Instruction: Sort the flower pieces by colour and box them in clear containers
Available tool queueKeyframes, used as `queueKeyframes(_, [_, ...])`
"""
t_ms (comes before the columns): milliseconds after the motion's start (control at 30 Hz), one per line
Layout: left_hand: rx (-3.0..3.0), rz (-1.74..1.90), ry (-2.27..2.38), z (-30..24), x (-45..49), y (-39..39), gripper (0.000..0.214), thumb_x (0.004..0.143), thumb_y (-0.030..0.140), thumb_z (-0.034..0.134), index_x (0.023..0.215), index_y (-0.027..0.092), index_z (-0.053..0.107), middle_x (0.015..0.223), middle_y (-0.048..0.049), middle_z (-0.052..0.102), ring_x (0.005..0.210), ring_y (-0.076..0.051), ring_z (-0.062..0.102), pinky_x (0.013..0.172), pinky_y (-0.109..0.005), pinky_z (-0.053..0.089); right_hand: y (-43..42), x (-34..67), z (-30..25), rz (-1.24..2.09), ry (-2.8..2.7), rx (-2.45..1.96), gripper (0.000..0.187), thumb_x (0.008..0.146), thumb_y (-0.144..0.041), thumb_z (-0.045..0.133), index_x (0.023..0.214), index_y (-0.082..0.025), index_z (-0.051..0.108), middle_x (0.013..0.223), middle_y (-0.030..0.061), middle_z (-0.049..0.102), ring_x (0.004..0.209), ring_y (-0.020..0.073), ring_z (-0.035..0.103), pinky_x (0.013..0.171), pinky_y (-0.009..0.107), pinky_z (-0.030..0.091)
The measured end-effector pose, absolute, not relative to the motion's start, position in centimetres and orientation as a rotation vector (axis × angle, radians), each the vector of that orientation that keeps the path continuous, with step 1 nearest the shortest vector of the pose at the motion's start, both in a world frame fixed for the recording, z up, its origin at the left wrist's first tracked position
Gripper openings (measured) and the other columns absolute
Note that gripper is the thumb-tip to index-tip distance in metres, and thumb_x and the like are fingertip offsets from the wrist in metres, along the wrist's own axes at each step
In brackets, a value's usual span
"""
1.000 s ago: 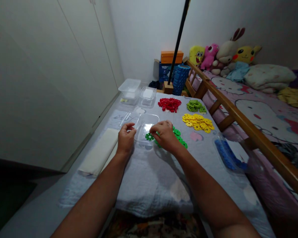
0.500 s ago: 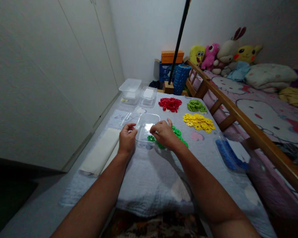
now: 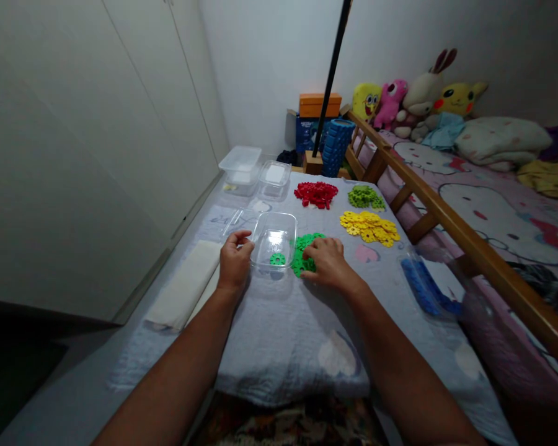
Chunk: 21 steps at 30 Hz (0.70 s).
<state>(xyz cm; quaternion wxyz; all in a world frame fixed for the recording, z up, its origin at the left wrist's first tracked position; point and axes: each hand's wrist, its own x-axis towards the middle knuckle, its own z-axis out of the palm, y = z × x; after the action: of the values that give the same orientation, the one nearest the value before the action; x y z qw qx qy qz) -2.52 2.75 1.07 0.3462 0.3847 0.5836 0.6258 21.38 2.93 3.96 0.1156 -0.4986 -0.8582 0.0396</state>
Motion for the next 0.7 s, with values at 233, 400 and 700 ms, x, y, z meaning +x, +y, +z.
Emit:
queueKeyframes(233, [0.950, 1.613, 1.492, 1.2, -2.5, 2.7, 0.038, 0.067, 0.037, 0.067, 0.100, 0.017, 0.064, 0.073, 0.0044, 0.051, 0.056, -0.009, 0.040, 0.054, -0.025, 0.032, 2.6, 21.2, 2.8, 0.096, -2.513, -1.445, 0.022, 0.079, -0.032, 0.080, 0.096, -0.023, 0.071, 0.112, 0.0116, 0.065, 0.115, 0.0338, 0.051, 0.110, 0.057, 0.030])
queueKeyframes(400, [0.932, 1.622, 1.455, 1.1, -2.5, 2.8, 0.038, 0.066, 0.034, 0.068, 0.100, 0.017, 0.064, 0.069, 0.0061, 0.049, 0.053, -0.008, 0.037, 0.051, -0.024, 0.029, 3.0, 21.5, 3.3, 0.294, -2.453, -1.436, 0.013, 0.078, -0.019, 0.075, 0.088, -0.023, 0.068, 0.104, 0.0073, 0.067, 0.110, 0.0297, 0.054, 0.103, 0.050, 0.034])
queueKeyframes(700, [0.877, 1.647, 1.376, 1.2, -2.4, 2.9, 0.035, 0.066, 0.031, 0.070, 0.098, 0.016, 0.064, 0.058, 0.0094, 0.041, 0.049, -0.008, 0.033, 0.047, -0.022, 0.024, 3.8, 24.1, 7.2, 0.871, -2.065, -1.248, 0.003, 0.081, -0.021, 0.065, 0.079, -0.021, 0.062, 0.083, -0.0012, 0.066, 0.079, 0.0171, 0.059, 0.077, 0.029, 0.042])
